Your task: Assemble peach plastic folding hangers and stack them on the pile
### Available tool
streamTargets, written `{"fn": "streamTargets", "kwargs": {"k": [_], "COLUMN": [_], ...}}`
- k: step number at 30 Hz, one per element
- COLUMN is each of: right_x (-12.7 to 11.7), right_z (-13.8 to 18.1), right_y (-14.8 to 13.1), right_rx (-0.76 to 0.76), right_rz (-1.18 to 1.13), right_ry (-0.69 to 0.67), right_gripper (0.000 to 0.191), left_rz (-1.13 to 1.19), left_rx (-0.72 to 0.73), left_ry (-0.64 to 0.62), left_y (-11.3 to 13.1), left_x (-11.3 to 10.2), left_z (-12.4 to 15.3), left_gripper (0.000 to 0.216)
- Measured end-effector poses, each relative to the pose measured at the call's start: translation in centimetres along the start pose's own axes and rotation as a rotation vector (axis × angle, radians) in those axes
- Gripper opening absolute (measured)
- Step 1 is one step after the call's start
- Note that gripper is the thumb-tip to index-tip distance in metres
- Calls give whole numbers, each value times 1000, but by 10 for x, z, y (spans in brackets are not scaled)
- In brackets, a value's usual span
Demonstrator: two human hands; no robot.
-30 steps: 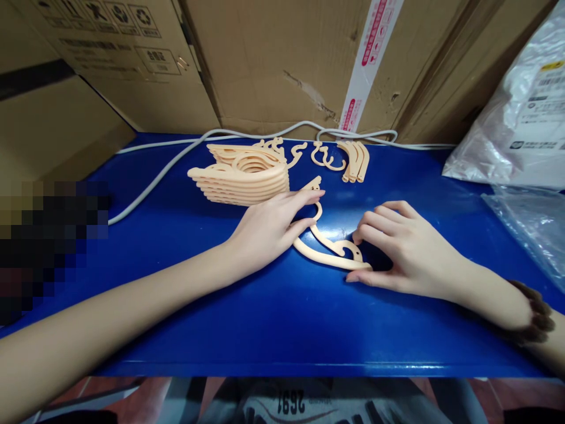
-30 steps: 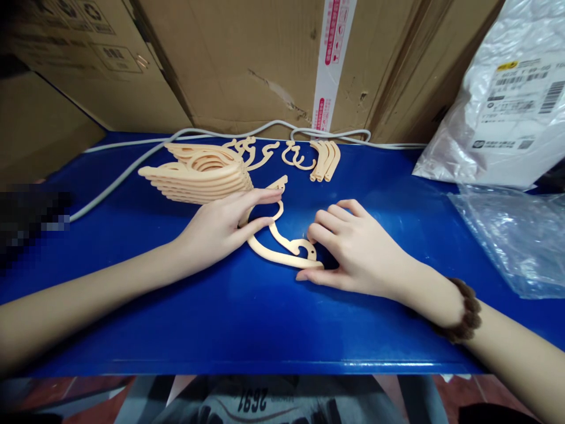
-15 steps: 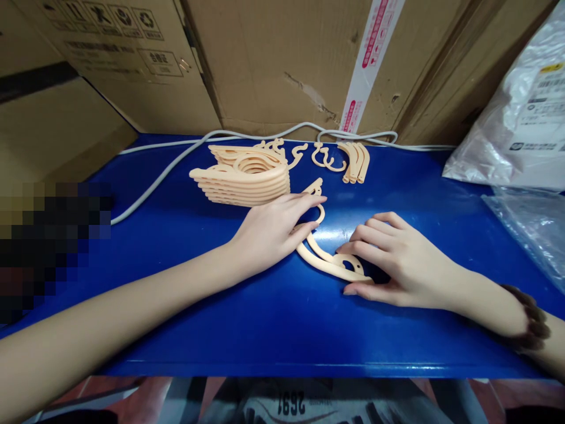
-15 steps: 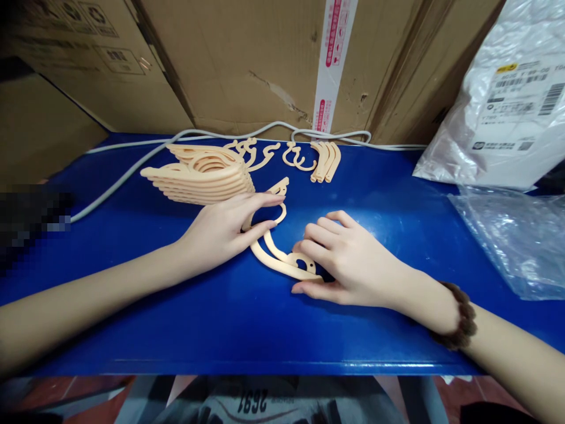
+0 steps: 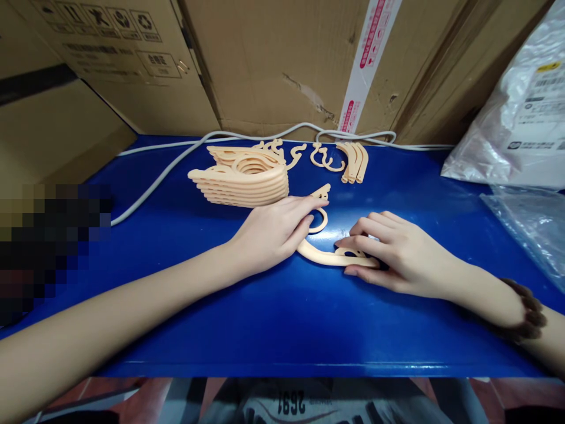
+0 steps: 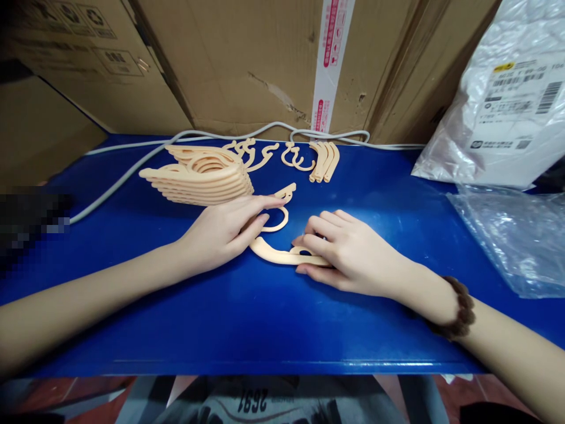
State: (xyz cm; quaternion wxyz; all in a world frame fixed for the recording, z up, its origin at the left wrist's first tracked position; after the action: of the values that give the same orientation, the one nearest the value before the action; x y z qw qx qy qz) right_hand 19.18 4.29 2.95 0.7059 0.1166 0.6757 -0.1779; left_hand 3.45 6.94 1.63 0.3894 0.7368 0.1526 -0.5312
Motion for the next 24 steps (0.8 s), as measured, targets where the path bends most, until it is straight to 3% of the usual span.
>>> {"fn": "streamTargets", "kwargs": {"k": [24], "right_x": [-2], "right_z": [0], "right_y": [3], "right_rx": [21], "right_rz": [37], "right_ry": [30], "right_gripper": [29], "left_rz": [-20], "left_rx": [26], "left_ry": [-17], "left_y": [2], "left_x": [-1], "left_z": [-1], "left_gripper": [34]}}
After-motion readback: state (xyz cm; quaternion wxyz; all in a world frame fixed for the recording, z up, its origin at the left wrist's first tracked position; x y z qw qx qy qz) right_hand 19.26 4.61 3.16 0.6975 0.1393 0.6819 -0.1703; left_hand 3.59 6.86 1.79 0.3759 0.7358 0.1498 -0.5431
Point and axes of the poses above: each hand's wrist, its own z-axis away from the middle knuckle, its own x-axis out of the palm, y = z × x, the point moved 7 cm from there along -z, towards the middle knuckle, and after that the axes turned 15 degrees about -y, right-handed, at the moved point
